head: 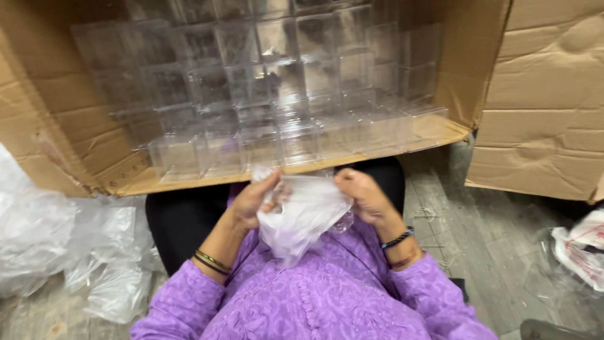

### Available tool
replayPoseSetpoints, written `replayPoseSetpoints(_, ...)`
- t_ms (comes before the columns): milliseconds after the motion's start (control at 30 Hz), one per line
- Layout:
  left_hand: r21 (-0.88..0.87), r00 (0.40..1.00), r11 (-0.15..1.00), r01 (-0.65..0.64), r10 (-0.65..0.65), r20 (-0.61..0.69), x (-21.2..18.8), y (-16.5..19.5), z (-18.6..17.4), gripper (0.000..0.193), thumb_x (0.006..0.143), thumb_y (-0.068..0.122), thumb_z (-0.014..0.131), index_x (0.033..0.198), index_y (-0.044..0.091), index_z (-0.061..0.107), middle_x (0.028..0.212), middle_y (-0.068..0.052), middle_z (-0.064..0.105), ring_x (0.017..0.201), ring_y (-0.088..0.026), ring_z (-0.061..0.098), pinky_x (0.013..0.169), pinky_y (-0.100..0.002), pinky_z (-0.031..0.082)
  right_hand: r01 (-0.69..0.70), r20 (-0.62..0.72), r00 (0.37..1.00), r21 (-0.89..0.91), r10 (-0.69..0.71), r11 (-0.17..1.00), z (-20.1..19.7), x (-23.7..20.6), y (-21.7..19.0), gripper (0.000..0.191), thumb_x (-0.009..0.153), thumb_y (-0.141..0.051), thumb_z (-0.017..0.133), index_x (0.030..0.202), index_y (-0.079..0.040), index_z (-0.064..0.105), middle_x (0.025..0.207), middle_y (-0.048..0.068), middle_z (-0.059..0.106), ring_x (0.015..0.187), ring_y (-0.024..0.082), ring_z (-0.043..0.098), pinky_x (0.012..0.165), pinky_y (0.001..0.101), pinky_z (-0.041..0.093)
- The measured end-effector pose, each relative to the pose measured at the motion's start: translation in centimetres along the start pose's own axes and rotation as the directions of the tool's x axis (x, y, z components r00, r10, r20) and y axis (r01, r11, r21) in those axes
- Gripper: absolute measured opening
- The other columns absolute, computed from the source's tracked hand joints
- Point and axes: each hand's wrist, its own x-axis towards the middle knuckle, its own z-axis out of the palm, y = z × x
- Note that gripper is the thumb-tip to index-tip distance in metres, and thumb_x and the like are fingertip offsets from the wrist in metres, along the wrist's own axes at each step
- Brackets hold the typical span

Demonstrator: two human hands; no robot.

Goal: The person sits on the floor and wraps clear plastic boxes in white foam wrap, then places the wrapped boxes into a large cardboard box. They repeat this wrap-and-pack cycle for multiple boxes throughout the clip.

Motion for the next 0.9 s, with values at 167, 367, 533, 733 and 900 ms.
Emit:
replayPoseSetpoints(167, 0.303, 0.996, 0.950, -0.076, 0.060, 0.061, 10.5, -0.3, 1.2, 0.016, 0.096, 0.008, 0.068, 0.111, 0.003, 0.072, 0.085, -0.005, 0.068, 0.054, -0.006, 0.049, 0.048, -0.022, 0.039, 0.239, -0.026, 0.895, -0.815, -0.445, 0.527, -5.4, -0.8, -7.0, 0.020, 0.095, -0.014, 0.077, 0.111, -0.002, 0.074, 0.096, 0.005, 0.073, 0.083, 0.011, 0.064, 0.072, 0.0276, 0.053)
replayPoseSetpoints(367, 0.748, 0.590, 0.323, -0.580, 0.800, 0.112, 26.5, -4.1, 5.0, 0.018, 0.095, 0.011, 0.070, 0.111, 0.004, 0.069, 0.093, -0.001, 0.072, 0.085, -0.013, 0.066, 0.075, -0.026, 0.053, -0.290, 0.013, 0.643, -0.921, -0.766, -0.259, -7.1, 4.1, -11.3, 0.027, 0.095, -0.014, 0.067, 0.118, -0.001, 0.071, 0.089, 0.027, 0.067, 0.077, 0.047, 0.065, 0.066, 0.0545, 0.050)
replayPoseSetpoints(533, 0.707, 0.680, 0.476, -0.524, 0.733, 0.011, 25.3, -7.2, 3.3, 0.027, 0.095, 0.008, 0.065, 0.122, 0.008, 0.064, 0.091, 0.000, 0.067, 0.077, -0.010, 0.060, 0.065, -0.027, 0.051, 0.001, 0.080, 0.523, -0.996, -0.849, -0.093, -10.4, 3.4, -8.1, 0.013, 0.107, -0.013, 0.064, 0.099, -0.003, 0.062, 0.087, 0.020, 0.066, 0.085, 0.041, 0.064, 0.075, 0.0474, 0.052)
replayPoseSetpoints(733, 0.184, 0.846, 0.828, -0.530, 0.532, 0.046, 25.5, -8.0, 0.3, 0.019, 0.108, 0.013, 0.066, 0.123, 0.002, 0.065, 0.104, -0.003, 0.066, 0.089, -0.013, 0.061, 0.072, -0.029, 0.052, 0.401, -0.472, 0.761, -0.196, -0.445, 0.895, -13.1, 4.2, -3.5, 0.021, 0.109, -0.017, 0.065, 0.090, -0.010, 0.058, 0.079, -0.004, 0.058, 0.065, 0.007, 0.049, 0.060, 0.0245, 0.043)
replayPoseSetpoints(900, 0.243, 0.935, 0.905, -0.349, 0.354, 0.025, 24.6, -7.3, -0.8, 0.029, 0.109, 0.025, 0.061, 0.126, 0.002, 0.067, 0.101, -0.006, 0.064, 0.085, -0.016, 0.059, 0.069, -0.032, 0.050, 0.329, -0.438, 0.819, -0.170, -0.371, 0.929, -8.6, 2.8, -3.8, 0.018, 0.107, -0.022, 0.044, 0.116, -0.012, 0.056, 0.108, -0.003, 0.067, 0.098, 0.007, 0.064, 0.084, 0.0266, 0.052)
